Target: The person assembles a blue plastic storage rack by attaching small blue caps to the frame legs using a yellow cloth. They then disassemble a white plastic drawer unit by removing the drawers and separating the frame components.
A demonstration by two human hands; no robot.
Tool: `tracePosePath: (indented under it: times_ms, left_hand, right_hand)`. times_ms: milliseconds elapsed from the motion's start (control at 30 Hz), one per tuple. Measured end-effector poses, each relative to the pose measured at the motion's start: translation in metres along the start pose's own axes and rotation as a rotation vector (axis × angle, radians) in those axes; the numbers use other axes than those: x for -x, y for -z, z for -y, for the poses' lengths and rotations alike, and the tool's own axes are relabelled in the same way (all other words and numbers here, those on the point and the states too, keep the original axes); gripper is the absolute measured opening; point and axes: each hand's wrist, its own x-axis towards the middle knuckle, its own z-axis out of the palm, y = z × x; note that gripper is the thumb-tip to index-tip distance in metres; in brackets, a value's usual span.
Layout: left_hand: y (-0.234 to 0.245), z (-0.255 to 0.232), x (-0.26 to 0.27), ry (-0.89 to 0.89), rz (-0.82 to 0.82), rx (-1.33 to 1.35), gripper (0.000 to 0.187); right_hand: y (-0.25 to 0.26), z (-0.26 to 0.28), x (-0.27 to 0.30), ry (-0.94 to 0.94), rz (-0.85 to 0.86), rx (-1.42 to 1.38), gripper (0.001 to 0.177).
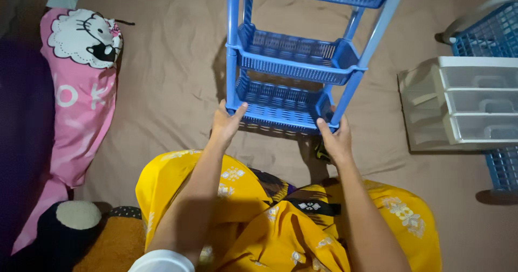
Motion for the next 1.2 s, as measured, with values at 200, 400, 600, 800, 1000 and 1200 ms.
tracePosePath:
  times_ms: [200,400,600,800,1000,1200]
  left_hand:
    - [-0.006,0.014,-0.001,-0.026,0.049,0.294,0.03]
    - [-0.007,0.039,-0.02,-0.063,0.014,0.259,0.043]
    - [-0.01,0.057,-0.019,0.26,0.058,0.148,0.061]
    - [-0.009,0.037,-0.001,0.491,-0.035,0.505,0.066]
    - [-0.037,0.019,0.036,0.423,0.236,0.828,0.073]
    - [-0.046,0.003,0.025,0.493,0.032,0.796,0.073]
  right_hand:
    - [0.002,0.015,0.006,-0.156,-0.002,0.111,0.039]
    - [0.002,0.018,0.008,-0.201,0.085,0.118,0.038]
    - [-0.005,0.013,0.011,-0.116,0.06,0.243,0.035]
    - [-0.01,0.016,0.01,-0.112,-0.015,0.171,0.032]
    - [-0.043,0.024,0.021,-0.07,-0.004,0.107,0.031]
    - [-0.063,0.042,0.008,-0.039,0.001,0.215,0.032]
